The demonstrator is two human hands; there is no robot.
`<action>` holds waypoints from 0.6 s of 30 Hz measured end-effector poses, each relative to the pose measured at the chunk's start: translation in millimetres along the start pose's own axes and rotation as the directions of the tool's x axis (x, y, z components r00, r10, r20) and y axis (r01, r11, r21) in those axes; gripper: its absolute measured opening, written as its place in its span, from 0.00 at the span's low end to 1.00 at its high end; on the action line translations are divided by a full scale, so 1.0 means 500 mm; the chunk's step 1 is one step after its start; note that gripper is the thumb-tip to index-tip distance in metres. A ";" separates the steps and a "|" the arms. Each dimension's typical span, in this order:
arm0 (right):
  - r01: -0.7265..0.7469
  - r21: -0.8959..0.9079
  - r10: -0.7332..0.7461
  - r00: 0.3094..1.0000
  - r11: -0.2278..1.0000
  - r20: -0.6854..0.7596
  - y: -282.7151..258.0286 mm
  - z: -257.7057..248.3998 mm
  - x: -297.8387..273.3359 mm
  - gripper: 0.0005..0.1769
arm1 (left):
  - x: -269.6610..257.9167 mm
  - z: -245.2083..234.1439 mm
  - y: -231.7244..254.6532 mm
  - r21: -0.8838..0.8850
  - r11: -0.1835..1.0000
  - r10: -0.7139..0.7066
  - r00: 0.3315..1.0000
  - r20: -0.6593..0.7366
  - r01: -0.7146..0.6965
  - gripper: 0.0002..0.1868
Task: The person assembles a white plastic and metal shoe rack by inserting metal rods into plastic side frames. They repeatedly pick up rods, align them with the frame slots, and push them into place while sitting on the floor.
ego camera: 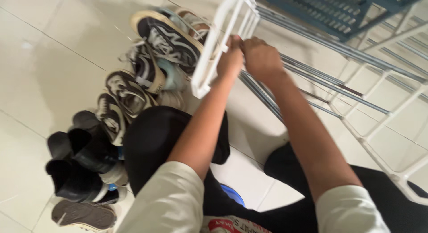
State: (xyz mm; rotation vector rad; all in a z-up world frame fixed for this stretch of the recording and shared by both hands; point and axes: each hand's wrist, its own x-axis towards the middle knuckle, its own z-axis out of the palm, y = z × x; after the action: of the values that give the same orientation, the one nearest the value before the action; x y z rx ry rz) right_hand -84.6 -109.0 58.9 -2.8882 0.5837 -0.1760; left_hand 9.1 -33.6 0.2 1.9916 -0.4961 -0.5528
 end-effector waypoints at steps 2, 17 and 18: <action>0.046 -0.176 -0.075 0.984 0.983 -0.162 -0.021 0.029 -0.024 0.12 | 0.015 0.000 -0.021 -0.107 0.994 -0.004 1.000 -0.018 0.002 0.25; -0.189 0.367 0.088 0.957 0.911 0.276 -0.008 -0.061 0.019 0.20 | 0.009 -0.007 -0.014 -0.047 0.990 0.132 0.991 -0.023 -0.133 0.20; -0.101 0.433 -0.001 0.974 0.896 0.228 0.002 -0.070 0.030 0.20 | 0.009 -0.008 -0.010 -0.050 0.988 0.142 0.989 -0.026 -0.144 0.20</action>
State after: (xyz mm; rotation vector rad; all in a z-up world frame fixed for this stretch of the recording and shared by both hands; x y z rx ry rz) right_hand -76.7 -121.3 94.0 -2.4043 0.4996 0.0239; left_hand 15.7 -30.8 -3.4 1.8938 -0.6002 -0.4498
